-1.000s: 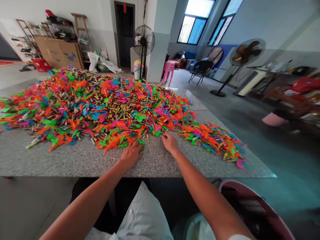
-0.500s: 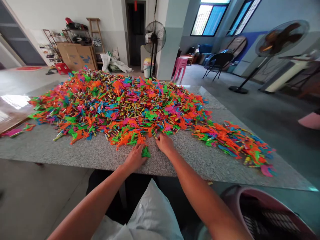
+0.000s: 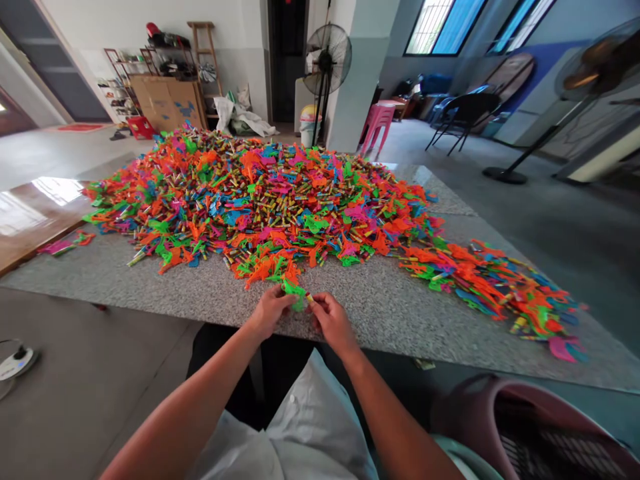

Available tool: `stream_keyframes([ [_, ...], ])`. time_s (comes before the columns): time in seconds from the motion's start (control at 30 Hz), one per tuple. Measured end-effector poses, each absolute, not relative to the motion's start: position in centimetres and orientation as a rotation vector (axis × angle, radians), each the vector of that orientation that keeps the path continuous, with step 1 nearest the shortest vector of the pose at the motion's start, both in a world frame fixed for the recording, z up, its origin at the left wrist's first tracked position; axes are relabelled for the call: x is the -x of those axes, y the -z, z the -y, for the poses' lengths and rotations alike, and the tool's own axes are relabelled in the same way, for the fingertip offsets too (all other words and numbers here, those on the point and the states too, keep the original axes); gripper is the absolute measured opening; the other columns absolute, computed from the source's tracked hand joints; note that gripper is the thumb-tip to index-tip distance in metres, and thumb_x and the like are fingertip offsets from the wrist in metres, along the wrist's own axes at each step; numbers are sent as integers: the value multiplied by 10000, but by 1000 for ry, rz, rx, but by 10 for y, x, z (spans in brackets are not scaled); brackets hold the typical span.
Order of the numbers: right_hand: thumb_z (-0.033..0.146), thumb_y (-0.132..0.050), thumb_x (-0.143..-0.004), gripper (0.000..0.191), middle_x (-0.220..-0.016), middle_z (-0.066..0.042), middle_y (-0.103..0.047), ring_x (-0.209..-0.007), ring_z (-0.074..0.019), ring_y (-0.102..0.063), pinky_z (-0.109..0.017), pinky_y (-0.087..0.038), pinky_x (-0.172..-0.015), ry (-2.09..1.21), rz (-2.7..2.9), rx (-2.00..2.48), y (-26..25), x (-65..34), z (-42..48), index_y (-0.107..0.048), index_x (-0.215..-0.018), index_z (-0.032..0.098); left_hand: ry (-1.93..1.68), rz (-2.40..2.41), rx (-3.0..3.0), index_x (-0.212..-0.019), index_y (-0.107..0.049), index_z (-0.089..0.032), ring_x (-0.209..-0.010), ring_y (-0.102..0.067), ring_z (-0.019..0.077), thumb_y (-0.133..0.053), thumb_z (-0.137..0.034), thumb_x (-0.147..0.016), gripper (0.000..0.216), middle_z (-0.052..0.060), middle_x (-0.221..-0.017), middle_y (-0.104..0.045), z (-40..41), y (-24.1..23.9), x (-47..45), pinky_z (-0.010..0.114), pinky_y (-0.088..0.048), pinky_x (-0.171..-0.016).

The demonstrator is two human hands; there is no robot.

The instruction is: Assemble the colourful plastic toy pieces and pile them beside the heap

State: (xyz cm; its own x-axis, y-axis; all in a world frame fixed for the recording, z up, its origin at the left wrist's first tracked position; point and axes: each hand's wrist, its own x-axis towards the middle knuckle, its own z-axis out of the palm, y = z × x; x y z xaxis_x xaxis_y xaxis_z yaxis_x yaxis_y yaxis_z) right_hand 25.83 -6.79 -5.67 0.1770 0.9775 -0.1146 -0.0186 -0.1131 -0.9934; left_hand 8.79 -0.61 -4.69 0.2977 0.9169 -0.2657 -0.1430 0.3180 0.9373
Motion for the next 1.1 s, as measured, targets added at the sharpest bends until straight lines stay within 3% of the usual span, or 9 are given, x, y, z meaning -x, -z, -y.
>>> stream_keyframes([
  [0.17,588,-735,-860,384,-802,-8,-711,-512,-139,-529,-255,-408,-433,-1236,937,1257,51,-255,70,-656,-996,237,-847,-975,-807,-805,-725,-170,-591,-579,108,-934,-389,-610,360,10,-731,-687,10,40,-86,217,-416,-540],
  [0.37,594,-737,-864,395,-776,2,-692,-521,-133,-526,-255,-422,-448,-1271,916,1174,52,-259,69,-683,-1005,229,-835,-1015,-859,-824,-741,-169,-599,-606,124,-912,-493,-645,408,14,-720,-687,9,42,-85,219,-430,-524],
  [0.73,546,-739,-863,334,-686,32,-634,-489,-127,-503,-256,-396,-446,-1246,1030,1241,45,-261,71,-685,-948,227,-912,-1021,-978,-720,-709,-165,-551,-548,112,-893,-509,-668,393,3,-653,-646,12,40,-86,236,-416,-531],
  [1.1,539,-697,-890,312,-650,41,-648,-439,-111,-488,-236,-392,-428,-1370,1237,1350,45,-285,79,-696,-919,228,-810,-1036,-871,-740,-700,-167,-560,-555,111,-883,-506,-676,391,10,-679,-650,23,55,-101,233,-404,-523],
])
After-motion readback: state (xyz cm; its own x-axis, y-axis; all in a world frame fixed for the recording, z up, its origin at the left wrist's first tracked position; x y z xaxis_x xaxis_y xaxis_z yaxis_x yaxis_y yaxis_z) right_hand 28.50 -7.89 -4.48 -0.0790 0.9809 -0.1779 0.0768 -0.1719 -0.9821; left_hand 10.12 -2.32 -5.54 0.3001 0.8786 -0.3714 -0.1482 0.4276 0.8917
